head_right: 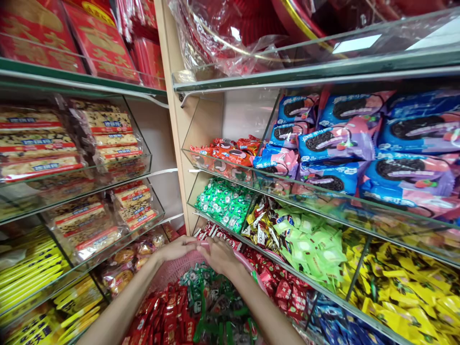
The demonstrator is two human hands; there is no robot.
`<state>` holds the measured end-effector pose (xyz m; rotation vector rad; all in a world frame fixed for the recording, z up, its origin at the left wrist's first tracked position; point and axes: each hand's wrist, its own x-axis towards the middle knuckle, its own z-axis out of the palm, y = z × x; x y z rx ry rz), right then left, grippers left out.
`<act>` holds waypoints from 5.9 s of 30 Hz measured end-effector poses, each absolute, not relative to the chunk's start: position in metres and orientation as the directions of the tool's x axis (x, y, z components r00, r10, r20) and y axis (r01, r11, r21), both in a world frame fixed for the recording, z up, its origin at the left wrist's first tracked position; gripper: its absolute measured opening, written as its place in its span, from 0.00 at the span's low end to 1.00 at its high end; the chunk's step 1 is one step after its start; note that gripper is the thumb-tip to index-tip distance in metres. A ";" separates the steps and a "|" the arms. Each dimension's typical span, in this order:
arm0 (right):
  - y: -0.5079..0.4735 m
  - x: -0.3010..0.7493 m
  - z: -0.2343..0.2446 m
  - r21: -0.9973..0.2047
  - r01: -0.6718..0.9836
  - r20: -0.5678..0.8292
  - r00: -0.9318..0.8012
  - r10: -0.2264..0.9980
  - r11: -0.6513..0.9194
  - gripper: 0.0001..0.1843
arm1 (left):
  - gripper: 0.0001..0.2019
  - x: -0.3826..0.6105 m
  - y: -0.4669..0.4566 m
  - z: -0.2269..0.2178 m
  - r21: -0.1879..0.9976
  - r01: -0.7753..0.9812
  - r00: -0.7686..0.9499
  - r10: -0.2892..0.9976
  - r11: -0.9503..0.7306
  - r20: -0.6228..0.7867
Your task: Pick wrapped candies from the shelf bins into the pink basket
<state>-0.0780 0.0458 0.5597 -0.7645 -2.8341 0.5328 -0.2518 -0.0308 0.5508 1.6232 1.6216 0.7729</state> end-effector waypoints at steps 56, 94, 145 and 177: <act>0.080 -0.046 0.665 0.308 0.690 0.590 -0.679 0.437 0.655 0.10 | 0.24 -0.256 -0.021 0.547 0.858 0.506 0.025 0.993 0.087 -0.115; 0.054 -0.069 0.670 -0.004 0.494 0.456 -0.773 0.441 0.870 0.13 | 0.23 -0.261 -0.022 0.540 0.850 0.519 -0.018 0.995 0.090 -0.095; 0.038 -0.073 0.656 -0.578 0.163 0.472 -0.733 0.490 0.800 0.13 | 0.20 -0.261 -0.023 0.543 0.837 0.539 -0.026 0.995 0.095 -0.096; 0.029 -0.070 0.571 -0.773 0.128 0.332 -0.753 0.569 0.621 0.09 | 0.22 -0.258 -0.021 0.545 0.840 0.534 -0.030 0.996 0.092 -0.090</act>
